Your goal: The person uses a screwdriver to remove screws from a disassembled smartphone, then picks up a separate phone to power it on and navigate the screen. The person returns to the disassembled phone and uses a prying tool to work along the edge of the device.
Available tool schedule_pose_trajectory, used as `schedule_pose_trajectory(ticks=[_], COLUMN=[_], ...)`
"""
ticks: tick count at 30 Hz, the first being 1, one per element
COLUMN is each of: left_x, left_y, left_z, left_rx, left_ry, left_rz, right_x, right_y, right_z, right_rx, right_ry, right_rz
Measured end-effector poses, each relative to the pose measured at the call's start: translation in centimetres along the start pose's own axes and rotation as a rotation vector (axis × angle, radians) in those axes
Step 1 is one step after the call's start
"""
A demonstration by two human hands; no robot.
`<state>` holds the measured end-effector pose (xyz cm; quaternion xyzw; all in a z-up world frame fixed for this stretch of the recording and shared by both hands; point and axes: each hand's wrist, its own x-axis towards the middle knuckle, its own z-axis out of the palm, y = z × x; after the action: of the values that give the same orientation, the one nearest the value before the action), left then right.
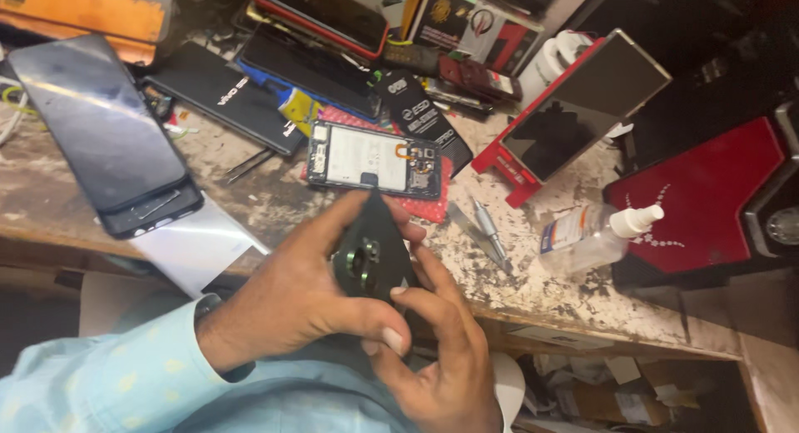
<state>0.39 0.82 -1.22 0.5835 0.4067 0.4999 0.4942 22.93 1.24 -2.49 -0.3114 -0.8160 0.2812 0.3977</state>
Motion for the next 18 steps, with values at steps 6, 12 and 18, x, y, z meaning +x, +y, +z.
schedule_pose_trajectory(ticks=[6,12,18], left_x=[7.7,12.6,13.9], left_y=[8.5,5.1,1.9], left_z=[-1.7,-2.5,-3.3], left_rx=[0.451,1.604,1.555], left_ry=[-0.06,-0.353,-0.316], left_rz=[0.078,-0.039,-0.088], right_x=[-0.6,-1.3,-2.4], right_y=[4.1,4.9,5.2], right_z=[-1.6,-2.4,-2.9], right_rx=[0.914,0.993,0.983], right_ry=[0.206,0.316,0.295], right_rz=[0.247,0.26,0.262])
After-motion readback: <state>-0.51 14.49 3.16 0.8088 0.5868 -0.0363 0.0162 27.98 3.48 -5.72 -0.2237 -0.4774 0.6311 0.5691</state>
